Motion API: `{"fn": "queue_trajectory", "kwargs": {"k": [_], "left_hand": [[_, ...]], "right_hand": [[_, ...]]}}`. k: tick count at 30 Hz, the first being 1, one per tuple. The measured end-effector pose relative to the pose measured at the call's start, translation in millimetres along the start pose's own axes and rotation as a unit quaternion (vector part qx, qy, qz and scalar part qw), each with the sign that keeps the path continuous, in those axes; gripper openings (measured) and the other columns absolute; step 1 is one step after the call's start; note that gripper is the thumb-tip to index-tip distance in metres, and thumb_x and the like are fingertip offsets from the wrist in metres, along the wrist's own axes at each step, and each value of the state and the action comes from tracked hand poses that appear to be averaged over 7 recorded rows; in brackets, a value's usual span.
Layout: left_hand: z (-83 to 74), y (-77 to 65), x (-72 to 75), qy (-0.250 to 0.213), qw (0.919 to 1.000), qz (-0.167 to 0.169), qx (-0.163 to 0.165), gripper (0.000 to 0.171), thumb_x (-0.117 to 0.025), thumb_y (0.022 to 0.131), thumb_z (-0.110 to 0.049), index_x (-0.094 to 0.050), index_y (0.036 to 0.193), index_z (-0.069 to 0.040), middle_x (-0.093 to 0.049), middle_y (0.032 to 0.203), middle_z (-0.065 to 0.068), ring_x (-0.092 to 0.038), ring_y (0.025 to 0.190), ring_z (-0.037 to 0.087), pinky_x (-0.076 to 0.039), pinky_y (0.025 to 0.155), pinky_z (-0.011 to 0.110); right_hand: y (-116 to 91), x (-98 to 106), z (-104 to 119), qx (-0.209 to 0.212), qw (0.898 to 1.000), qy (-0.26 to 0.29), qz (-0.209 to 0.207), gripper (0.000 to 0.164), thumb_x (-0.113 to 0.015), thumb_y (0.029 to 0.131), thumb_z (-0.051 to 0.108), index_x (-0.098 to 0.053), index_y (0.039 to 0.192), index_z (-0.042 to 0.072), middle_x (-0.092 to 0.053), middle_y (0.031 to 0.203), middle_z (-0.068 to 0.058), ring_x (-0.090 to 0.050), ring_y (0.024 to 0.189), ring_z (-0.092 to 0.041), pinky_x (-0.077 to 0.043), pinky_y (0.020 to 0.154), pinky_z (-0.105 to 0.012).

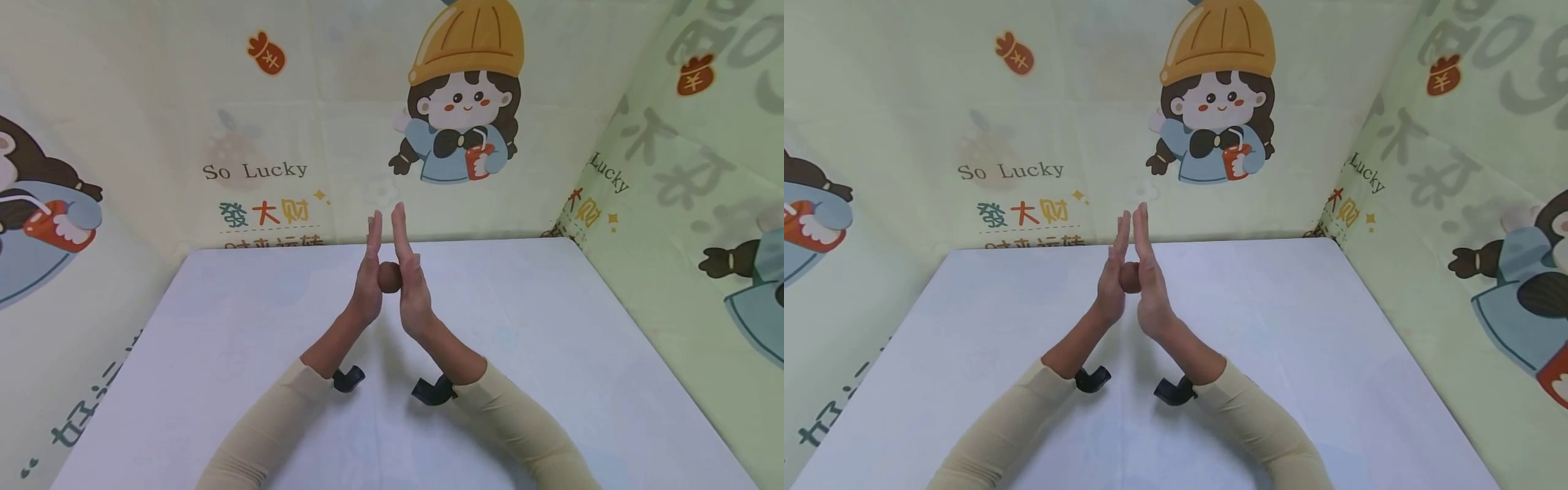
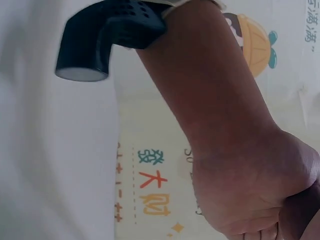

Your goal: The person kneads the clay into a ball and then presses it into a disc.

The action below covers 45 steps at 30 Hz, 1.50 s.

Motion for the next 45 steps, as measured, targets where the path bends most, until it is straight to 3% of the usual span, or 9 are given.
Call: {"fn": "queue_trajectory", "kwargs": {"k": [16, 18, 21, 24, 30, 33, 37, 40, 45], "left_hand": [[-14.0, -10.5, -19.7, 0.041, 0.9970, 0.024, -0.061, 0.077, -0.012, 0.112, -0.056, -0.006, 0.169, -0.006, -0.003, 0.177, 0.009, 0.006, 0.160, 0.016, 0.001, 0.126, 0.051], [-17.5, -10.8, -21.2, 0.030, 0.9970, 0.022, -0.068, 0.077, -0.012, 0.111, -0.057, -0.006, 0.169, -0.006, -0.036, 0.166, 0.015, -0.022, 0.154, 0.014, -0.006, 0.126, 0.048], [-24.0, -12.1, -23.3, 0.019, 0.9966, 0.025, -0.077, 0.077, -0.013, 0.111, -0.058, -0.006, 0.169, -0.008, -0.036, 0.165, 0.018, -0.025, 0.149, 0.011, -0.007, 0.125, 0.044], [-29.9, -13.4, -25.3, 0.002, 0.9963, 0.026, -0.082, 0.078, -0.014, 0.111, -0.059, -0.005, 0.169, -0.008, -0.048, 0.154, 0.015, -0.047, 0.117, 0.010, -0.028, 0.112, 0.037], [-40.0, -15.9, -27.5, -0.015, 0.9965, 0.022, -0.079, 0.082, -0.015, 0.109, -0.063, -0.002, 0.169, -0.009, -0.018, 0.174, 0.003, -0.039, 0.072, 0.019, -0.037, 0.079, 0.030], [-45.1, -15.7, -26.4, -0.016, 0.9962, 0.016, -0.084, 0.082, -0.015, 0.110, -0.062, -0.001, 0.169, -0.008, 0.003, 0.177, 0.003, -0.053, 0.111, 0.018, -0.038, 0.101, 0.031], [-49.6, -13.9, -23.3, -0.020, 0.9957, 0.002, -0.091, 0.081, -0.015, 0.110, -0.060, -0.001, 0.169, -0.006, 0.003, 0.177, 0.004, 0.001, 0.160, 0.020, -0.008, 0.126, 0.045], [-50.7, -12.5, -20.7, -0.024, 0.9958, -0.007, -0.088, 0.080, -0.016, 0.110, -0.059, -0.001, 0.169, -0.006, 0.003, 0.177, 0.004, 0.007, 0.161, 0.019, -0.004, 0.126, 0.051], [-53.6, -10.9, -15.5, -0.026, 0.9963, -0.024, -0.079, 0.080, -0.017, 0.110, -0.061, 0.000, 0.169, -0.009, 0.004, 0.177, -0.002, 0.000, 0.160, 0.017, -0.010, 0.124, 0.049]], "right_hand": [[19, 18, 6, -0.016, 0.999, 0.000, -0.030, 0.088, -0.014, 0.107, 0.069, -0.002, 0.169, 0.009, 0.004, 0.177, 0.003, 0.004, 0.160, -0.011, 0.008, 0.125, -0.049], [20, 19, 7, -0.023, 0.999, 0.001, -0.032, 0.089, -0.014, 0.106, 0.070, -0.003, 0.169, 0.009, 0.003, 0.177, 0.004, 0.004, 0.160, -0.010, 0.008, 0.124, -0.049], [22, 21, 7, -0.028, 0.999, 0.002, -0.032, 0.089, -0.015, 0.106, 0.071, -0.002, 0.169, 0.010, 0.004, 0.177, 0.003, 0.004, 0.159, -0.008, 0.007, 0.124, -0.050], [24, 22, 7, -0.030, 0.999, 0.005, -0.027, 0.088, -0.014, 0.106, 0.070, -0.001, 0.169, 0.011, 0.006, 0.177, 0.002, 0.004, 0.159, -0.008, 0.003, 0.125, -0.051], [23, 23, 4, -0.042, 0.999, 0.006, -0.013, 0.088, -0.014, 0.106, 0.071, -0.001, 0.170, 0.013, 0.006, 0.176, 0.006, 0.002, 0.160, -0.009, -0.018, 0.120, -0.045], [21, 22, 0, -0.048, 0.999, 0.008, -0.008, 0.086, -0.015, 0.106, 0.070, -0.001, 0.170, 0.013, 0.004, 0.177, 0.006, -0.006, 0.159, -0.009, -0.036, 0.103, -0.034], [17, 18, -6, -0.062, 0.998, 0.029, 0.004, 0.083, -0.015, 0.107, 0.069, -0.003, 0.170, 0.017, 0.000, 0.176, 0.010, -0.059, 0.110, -0.001, -0.037, 0.060, -0.026], [14, 14, -11, -0.069, 0.996, 0.047, 0.015, 0.083, -0.016, 0.107, 0.070, -0.003, 0.170, 0.018, -0.003, 0.175, 0.014, -0.044, 0.054, -0.009, -0.029, 0.047, -0.027], [11, 8, -16, -0.066, 0.997, 0.044, 0.020, 0.084, -0.017, 0.107, 0.070, -0.005, 0.170, 0.016, -0.024, 0.171, -0.002, -0.035, 0.046, -0.016, -0.028, 0.046, -0.028]]}}
Point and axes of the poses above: each hand's wrist, its own y-axis towards the middle knuckle, its own x-axis out of the back of the hand, z = x × y, the point moved 3 cm from there along y, towards the middle knuckle
